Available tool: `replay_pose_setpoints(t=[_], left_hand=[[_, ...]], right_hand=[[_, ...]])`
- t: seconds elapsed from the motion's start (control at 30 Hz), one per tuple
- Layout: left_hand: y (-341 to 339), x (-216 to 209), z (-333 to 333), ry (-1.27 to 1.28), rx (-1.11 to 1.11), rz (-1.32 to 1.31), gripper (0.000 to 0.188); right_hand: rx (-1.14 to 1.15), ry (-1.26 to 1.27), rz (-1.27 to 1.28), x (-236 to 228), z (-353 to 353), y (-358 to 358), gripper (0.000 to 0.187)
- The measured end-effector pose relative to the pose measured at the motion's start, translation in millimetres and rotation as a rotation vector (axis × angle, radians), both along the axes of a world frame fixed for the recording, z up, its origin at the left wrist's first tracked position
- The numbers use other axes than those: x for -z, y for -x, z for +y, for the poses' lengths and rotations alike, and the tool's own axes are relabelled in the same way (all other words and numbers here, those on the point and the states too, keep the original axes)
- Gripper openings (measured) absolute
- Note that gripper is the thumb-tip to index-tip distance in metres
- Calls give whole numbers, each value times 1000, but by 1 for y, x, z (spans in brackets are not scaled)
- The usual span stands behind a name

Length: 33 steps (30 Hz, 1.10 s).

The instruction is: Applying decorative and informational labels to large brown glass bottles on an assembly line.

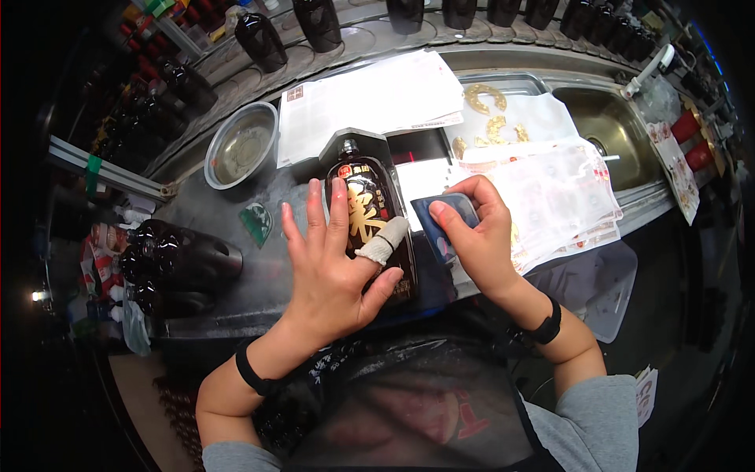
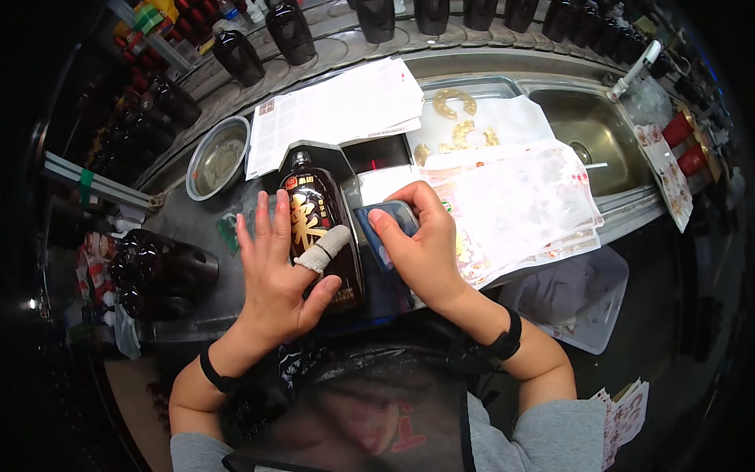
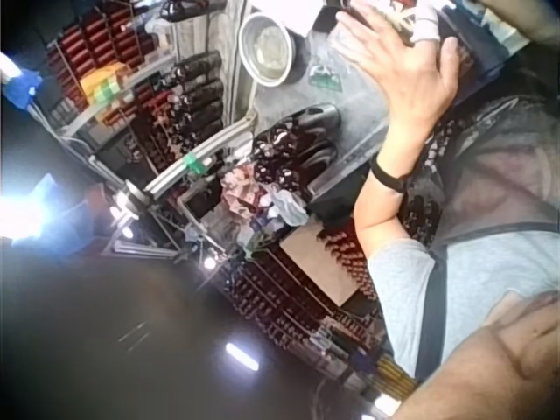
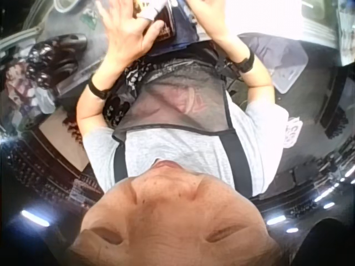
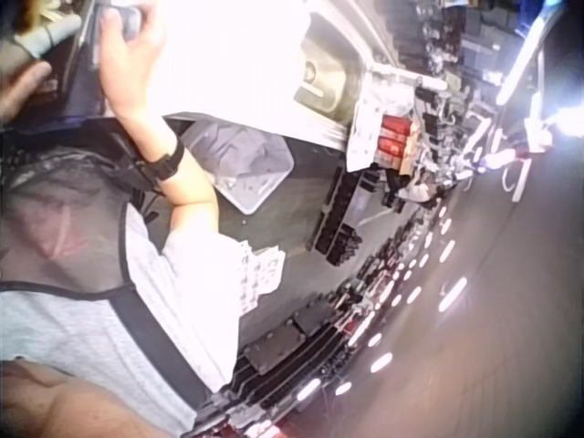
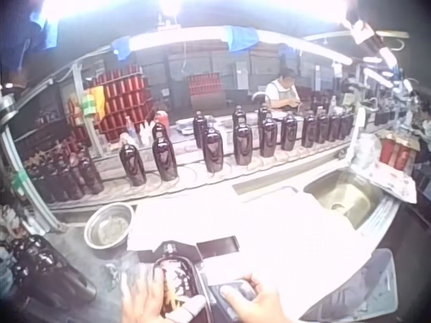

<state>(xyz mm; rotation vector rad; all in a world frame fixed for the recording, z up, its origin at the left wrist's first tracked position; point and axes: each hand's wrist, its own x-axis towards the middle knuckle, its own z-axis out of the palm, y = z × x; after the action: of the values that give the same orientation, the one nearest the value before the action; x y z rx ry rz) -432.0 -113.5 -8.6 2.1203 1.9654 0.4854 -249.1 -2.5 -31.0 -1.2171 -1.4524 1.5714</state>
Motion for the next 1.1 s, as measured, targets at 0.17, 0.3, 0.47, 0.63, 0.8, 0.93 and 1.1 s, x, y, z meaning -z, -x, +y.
replay_pose_setpoints(t=[0.17, 0.3, 0.47, 0.63, 0.8, 0.93, 1.1], left_hand=[[-2, 2, -8, 4, 11, -8, 46], [11, 23, -18, -42, -44, -182, 46], [27, 45, -5, -111, -180, -352, 44], [41, 46, 12, -59, -174, -323, 51], [43, 59, 3, -94, -212, -398, 50], [47, 70, -7, -118, -352, -510, 42], [43, 62, 9, -157, -308, -615, 41]], right_hand=[[-11, 25, 18, -4, -2, -1, 16], [-35, -56, -24, -1, -2, 6, 17], [-200, -240, -82, -17, -7, 25, 21], [-346, -492, -64, -19, -5, 45, 21], [-271, -518, -222, -13, 19, 50, 19], [-131, -157, -150, -9, 35, 47, 16], [-208, -379, -229, -10, 34, 70, 16]])
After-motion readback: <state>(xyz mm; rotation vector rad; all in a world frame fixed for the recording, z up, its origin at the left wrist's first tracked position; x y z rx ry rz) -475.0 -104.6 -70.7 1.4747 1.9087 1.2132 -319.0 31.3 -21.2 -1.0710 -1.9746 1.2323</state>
